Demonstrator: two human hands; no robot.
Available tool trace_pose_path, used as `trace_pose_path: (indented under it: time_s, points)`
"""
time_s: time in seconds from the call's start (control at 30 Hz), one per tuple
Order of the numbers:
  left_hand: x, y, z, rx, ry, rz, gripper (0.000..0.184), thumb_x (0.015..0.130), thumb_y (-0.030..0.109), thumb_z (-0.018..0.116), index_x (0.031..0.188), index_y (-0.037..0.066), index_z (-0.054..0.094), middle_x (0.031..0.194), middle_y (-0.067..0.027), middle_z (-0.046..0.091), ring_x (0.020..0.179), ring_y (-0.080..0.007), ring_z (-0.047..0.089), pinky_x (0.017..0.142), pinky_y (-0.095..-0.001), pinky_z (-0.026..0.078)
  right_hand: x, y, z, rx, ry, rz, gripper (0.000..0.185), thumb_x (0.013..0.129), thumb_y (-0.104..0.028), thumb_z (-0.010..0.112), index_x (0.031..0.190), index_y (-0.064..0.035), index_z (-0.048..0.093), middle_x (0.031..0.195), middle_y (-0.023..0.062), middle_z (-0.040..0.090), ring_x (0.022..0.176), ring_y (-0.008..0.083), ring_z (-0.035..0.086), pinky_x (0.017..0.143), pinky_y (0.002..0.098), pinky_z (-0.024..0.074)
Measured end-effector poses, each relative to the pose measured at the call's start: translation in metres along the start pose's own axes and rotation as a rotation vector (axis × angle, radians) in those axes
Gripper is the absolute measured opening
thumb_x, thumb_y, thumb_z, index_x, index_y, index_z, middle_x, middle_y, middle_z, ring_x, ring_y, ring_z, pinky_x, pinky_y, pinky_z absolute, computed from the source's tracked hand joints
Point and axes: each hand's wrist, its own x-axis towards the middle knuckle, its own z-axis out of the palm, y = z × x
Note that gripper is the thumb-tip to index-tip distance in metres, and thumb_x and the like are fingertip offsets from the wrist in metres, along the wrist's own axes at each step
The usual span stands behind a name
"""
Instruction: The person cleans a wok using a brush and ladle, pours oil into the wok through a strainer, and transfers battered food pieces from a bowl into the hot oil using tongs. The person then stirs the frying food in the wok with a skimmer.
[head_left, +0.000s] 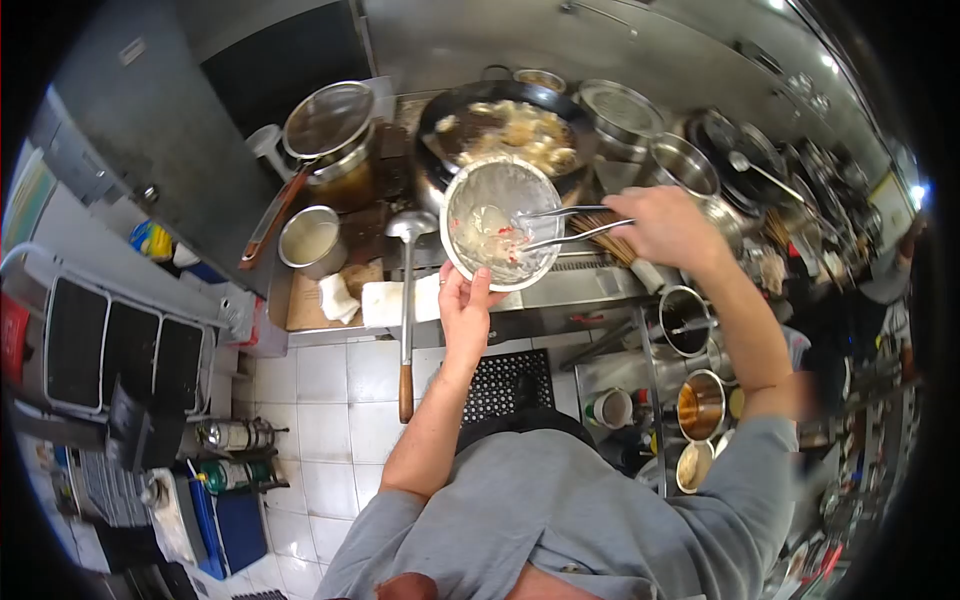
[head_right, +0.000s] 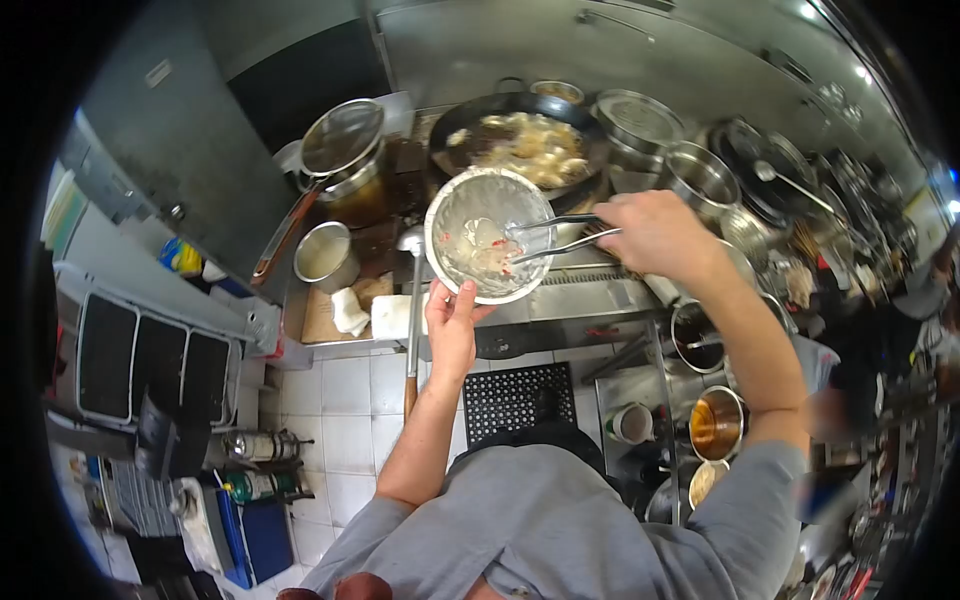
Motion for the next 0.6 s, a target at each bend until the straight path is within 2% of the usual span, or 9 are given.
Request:
trace_pose_path:
  time_s: [0.03,0.1,0.3,0.43,0.6]
  points:
    - [-0.002,0.0,0.005,0.004,-0.035,0.022,0.022,0.094,0.01,0.053,0.11,-0.005,0.057,0.137,-0.0077,0.029,0.097,-0.0184,0.062,0.078,-0.0322,0.06,-0.002,-0.004,0.01,-0.07,-0.01,-0.013,0.029,0.078,-0.024,0.067,0.1,-0.0058,0.065,0.086,0.0108,0.063,0.082,0.0304,0.064,0.072,0.0401,0.05]
    - [-0.006,0.0,0.013,0.007,-0.079,0.017,0.021,0.094,0.008,0.052,0.109,-0.005,0.057,0.137,-0.0075,0.029,0.097,-0.0187,0.062,0.077,-0.0316,0.06,-0.004,-0.008,0.016,-0.099,0.066,-0.079,0.022,0.079,-0.023,0.068,0.092,-0.0059,0.065,0.08,0.0103,0.066,0.077,0.0286,0.065,0.067,0.0405,0.0506]
    - [-0.003,-0.007,0.025,-0.012,-0.144,-0.006,0.02,0.094,0.007,0.052,0.109,-0.005,0.057,0.136,-0.007,0.029,0.097,-0.0191,0.063,0.073,-0.0305,0.061,-0.006,0.004,0.0,-0.22,0.025,-0.037,0.017,0.08,-0.025,0.066,0.079,-0.008,0.069,0.074,0.0105,0.066,0.075,0.0287,0.065,0.067,0.0409,0.0504]
    - [0.006,-0.011,0.035,0.031,-0.065,0.033,0.021,0.094,0.008,0.053,0.109,-0.005,0.058,0.133,-0.0068,0.032,0.096,-0.0188,0.063,0.073,-0.0302,0.061,-0.005,0.028,-0.03,-0.168,0.127,-0.005,0.016,0.08,-0.026,0.065,0.081,-0.0101,0.07,0.075,0.011,0.066,0.075,0.0301,0.065,0.069,0.0415,0.0504]
    - [0.027,-0.028,0.033,-0.066,0.055,-0.04,0.021,0.093,0.01,0.056,0.109,-0.003,0.059,0.122,-0.0047,0.04,0.097,-0.0155,0.059,0.075,-0.0326,0.06,0.014,0.083,-0.051,-0.17,0.262,0.104,0.016,0.082,-0.023,0.063,0.091,-0.014,0.072,0.079,0.0136,0.067,0.077,0.0328,0.064,0.07,0.043,0.0508]
